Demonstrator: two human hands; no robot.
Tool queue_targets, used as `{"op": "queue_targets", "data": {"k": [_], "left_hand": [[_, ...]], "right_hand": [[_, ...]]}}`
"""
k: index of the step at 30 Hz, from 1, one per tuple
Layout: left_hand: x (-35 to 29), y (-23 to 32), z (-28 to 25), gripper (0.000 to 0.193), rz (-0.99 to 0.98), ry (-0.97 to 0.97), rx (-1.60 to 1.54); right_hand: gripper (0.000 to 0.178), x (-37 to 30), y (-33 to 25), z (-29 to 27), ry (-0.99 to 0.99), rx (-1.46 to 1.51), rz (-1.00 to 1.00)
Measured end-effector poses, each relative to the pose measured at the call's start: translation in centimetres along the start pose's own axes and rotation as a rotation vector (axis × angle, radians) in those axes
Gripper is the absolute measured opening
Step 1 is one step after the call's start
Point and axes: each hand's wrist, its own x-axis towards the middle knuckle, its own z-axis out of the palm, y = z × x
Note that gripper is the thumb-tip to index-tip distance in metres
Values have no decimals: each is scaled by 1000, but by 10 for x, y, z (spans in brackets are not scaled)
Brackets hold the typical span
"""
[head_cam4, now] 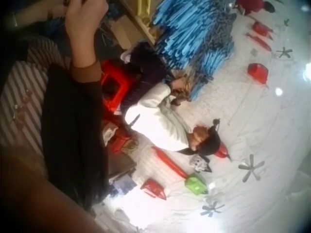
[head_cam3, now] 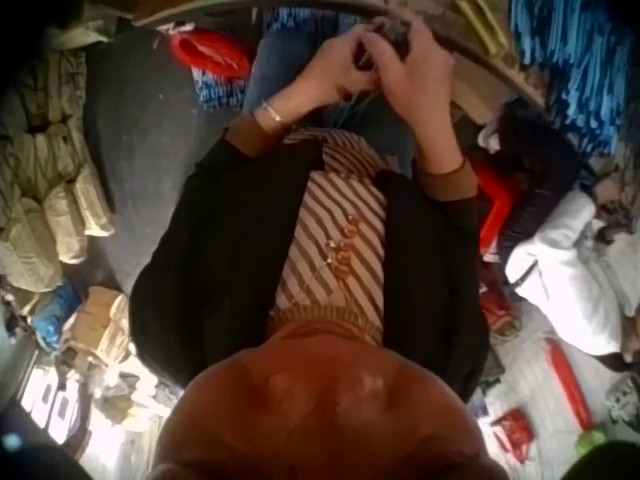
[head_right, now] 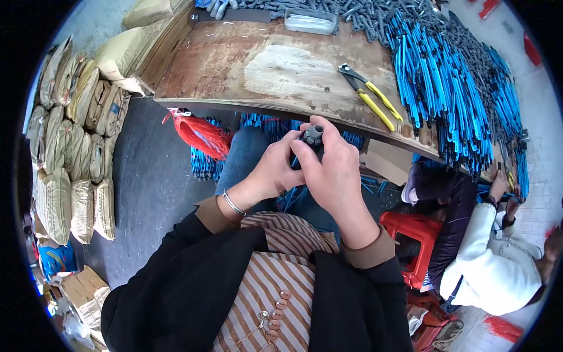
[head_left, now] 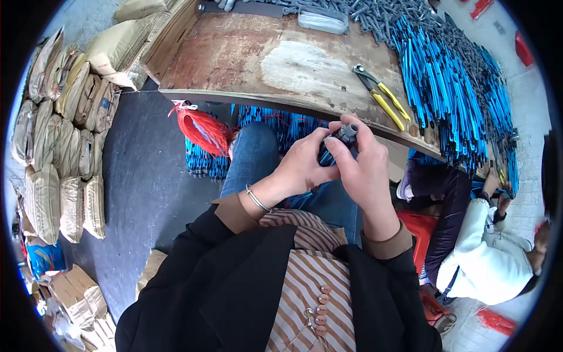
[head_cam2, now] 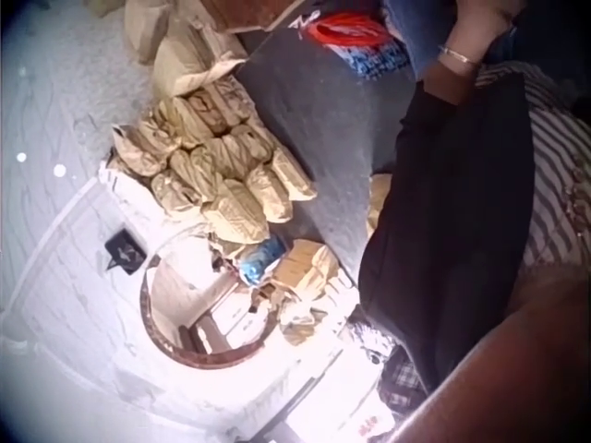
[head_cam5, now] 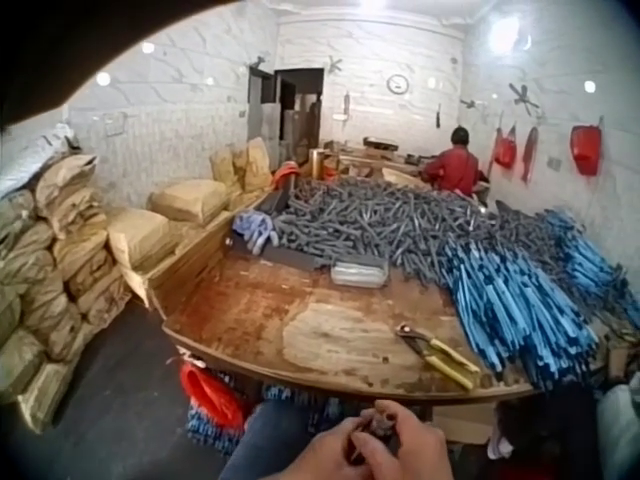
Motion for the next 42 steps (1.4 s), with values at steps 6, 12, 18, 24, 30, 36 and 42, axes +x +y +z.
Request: {"op": "queue_targets", "data": {"k": [6, 12, 18, 24, 30, 36, 42], "left_hand": [[-16, 7, 13, 54, 61, 158, 101], [-26, 12, 13, 54, 101, 226, 197], [-23, 2, 12, 50, 150, 293, 283], [-19, -4, -24, 34, -40, 322, -75], [-37, -3, -104, 30, 271, 512, -726], [-34, -17, -83, 39, 370, 385, -1290], [-27, -36, -12, 47, 0, 378, -1434]], "right_hand": [[32, -13, -3, -6, -10, 25, -37], [33, -14, -4, -4, -23, 111, -93], [39, -5, -1, -1, -132, 127, -18], [55, 12, -13, -6, -42, 115, -160], [52, -19, 62, -55, 343, 292, -27], [50, -64, 138, 38, 96, 673, 209], [45, -41, 70, 27, 235, 1294, -54]]}}
